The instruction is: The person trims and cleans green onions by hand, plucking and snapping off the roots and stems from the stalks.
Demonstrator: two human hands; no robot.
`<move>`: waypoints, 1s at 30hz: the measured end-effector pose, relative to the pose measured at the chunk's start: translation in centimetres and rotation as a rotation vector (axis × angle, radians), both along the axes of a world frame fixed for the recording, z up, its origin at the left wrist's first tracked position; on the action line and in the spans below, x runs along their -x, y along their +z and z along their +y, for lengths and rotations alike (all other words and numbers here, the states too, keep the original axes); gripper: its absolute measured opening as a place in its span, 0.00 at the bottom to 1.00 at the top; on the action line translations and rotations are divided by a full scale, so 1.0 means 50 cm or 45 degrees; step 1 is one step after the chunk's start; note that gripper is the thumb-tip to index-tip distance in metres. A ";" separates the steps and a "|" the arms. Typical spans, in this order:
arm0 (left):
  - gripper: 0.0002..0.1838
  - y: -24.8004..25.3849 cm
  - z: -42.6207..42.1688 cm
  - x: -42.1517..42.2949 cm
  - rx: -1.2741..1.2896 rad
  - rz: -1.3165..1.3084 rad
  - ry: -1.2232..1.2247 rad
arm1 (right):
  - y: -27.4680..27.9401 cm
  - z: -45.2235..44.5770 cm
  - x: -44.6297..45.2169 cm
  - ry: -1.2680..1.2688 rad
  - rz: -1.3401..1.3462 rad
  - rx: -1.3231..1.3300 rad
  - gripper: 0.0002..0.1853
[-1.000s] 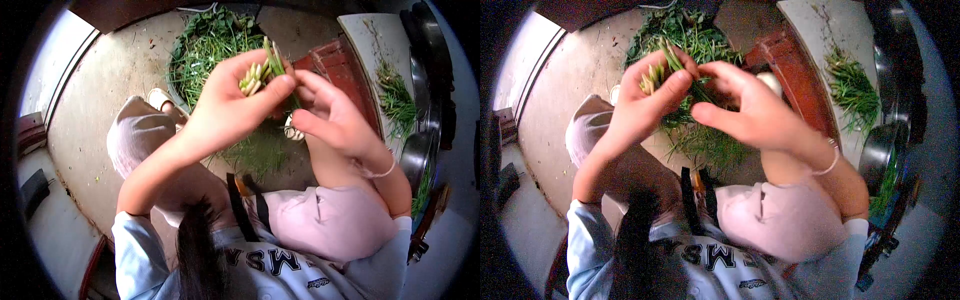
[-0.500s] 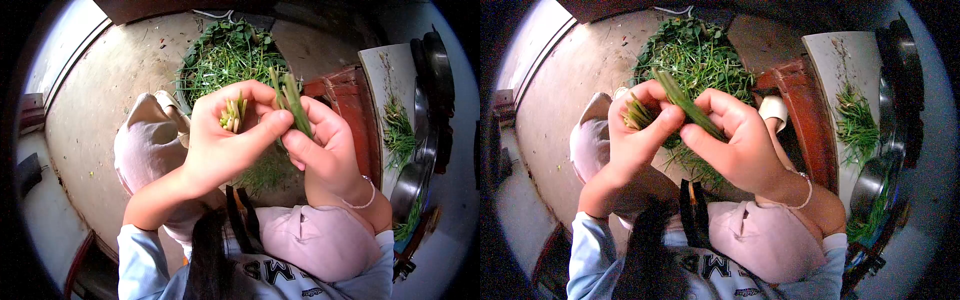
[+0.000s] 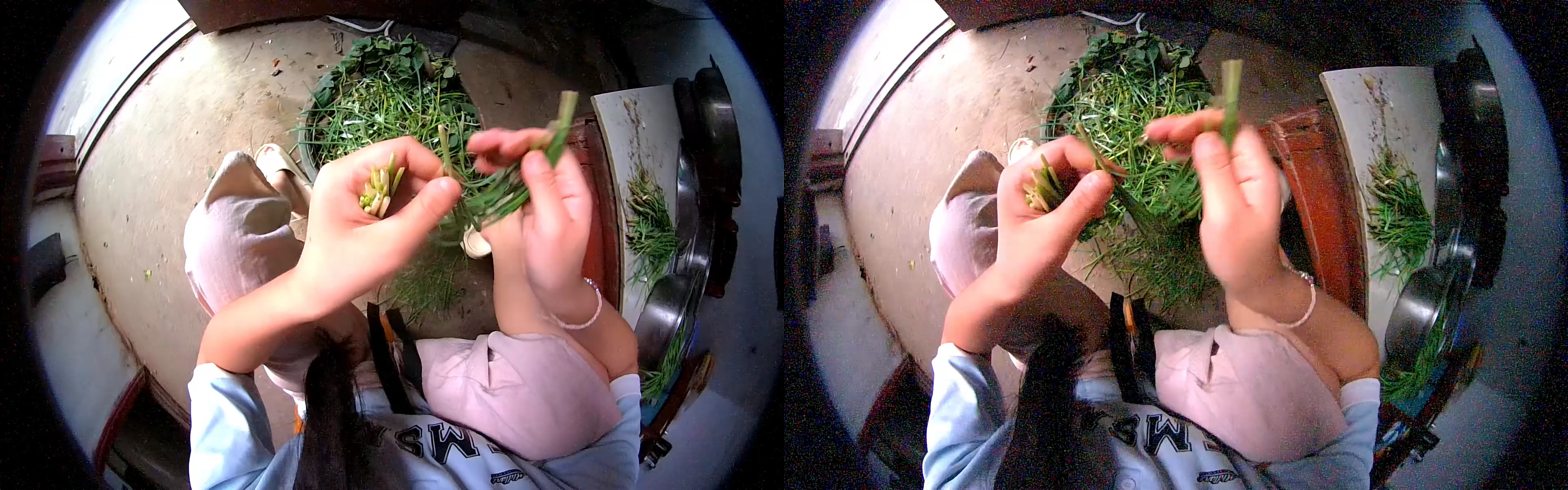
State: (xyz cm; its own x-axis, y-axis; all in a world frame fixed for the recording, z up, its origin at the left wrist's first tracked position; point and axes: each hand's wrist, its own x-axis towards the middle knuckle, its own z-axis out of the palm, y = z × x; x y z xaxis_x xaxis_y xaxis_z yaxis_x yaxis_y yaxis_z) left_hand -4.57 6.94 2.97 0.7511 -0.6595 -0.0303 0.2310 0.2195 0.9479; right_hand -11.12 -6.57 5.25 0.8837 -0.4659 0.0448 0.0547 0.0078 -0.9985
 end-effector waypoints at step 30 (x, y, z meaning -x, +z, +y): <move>0.03 -0.008 -0.025 -0.020 -0.167 -0.666 0.297 | 0.037 -0.003 0.021 0.376 0.388 -0.004 0.05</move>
